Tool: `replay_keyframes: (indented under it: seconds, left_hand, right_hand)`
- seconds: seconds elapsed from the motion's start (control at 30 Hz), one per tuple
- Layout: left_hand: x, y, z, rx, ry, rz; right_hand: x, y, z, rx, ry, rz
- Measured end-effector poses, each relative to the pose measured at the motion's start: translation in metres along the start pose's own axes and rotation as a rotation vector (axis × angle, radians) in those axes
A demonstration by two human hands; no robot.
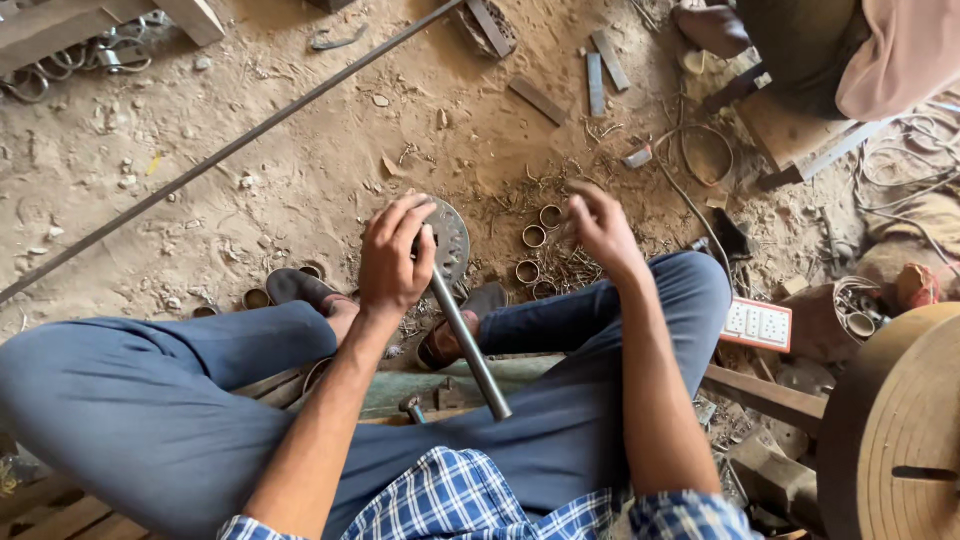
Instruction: The person sits on the ground and uses a hammer to tap small metal rings into the holes of a larger gear-like metal part. They repeatedly pick up rings, place them, and strike them to secure them into the assembly.
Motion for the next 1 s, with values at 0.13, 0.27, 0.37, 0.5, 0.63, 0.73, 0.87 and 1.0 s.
replay_keyframes:
  seconds: [0.13,0.27,0.37,0.5,0.63,0.73,0.87,1.0]
  left_hand:
    - [-0.002,0.006,0.005,0.055,0.039,-0.046]
    - [0.008,-0.002,-0.013,0.223,0.131,-0.114]
    - [-0.011,-0.018,-0.041,0.187,0.328,0.018]
    - [-0.041,-0.013,-0.071,-0.004,0.65,0.479]
    - [-0.034,0.012,-0.069,0.093,0.802,0.564]
    - [-0.019,0.016,-0.065,0.097,0.711,0.439]
    - [-0.018,-0.008,-0.07,-0.077,0.646,0.381]
    - [-0.011,-0.037,-0.08,-0.091,0.549,0.307]
  right_hand:
    - [0.025,0.001,-0.072,-0.141,0.273,-0.11]
    - [0.032,0.045,-0.114,-0.474,0.207,0.336]
    - [0.032,0.065,-0.123,-0.519,0.137,0.541]
    - [0.05,0.066,-0.113,-0.418,0.195,0.364]
    - [0.052,0.064,-0.092,-0.293,-0.032,0.318]
    - [0.04,0.064,-0.091,-0.248,0.09,0.389]
    - [0.028,0.048,-0.07,-0.513,-0.011,0.416]
    - [0.018,0.036,-0.048,-0.484,-0.008,0.374]
Point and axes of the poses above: each hand's wrist, its own x-axis towards the middle knuckle, its own y-axis out of the palm, z = x × y, the point moved 5 cm from there along x, towards the middle knuckle, and after that the axes turned 8 degrees about -y, right-handed, at the moved point
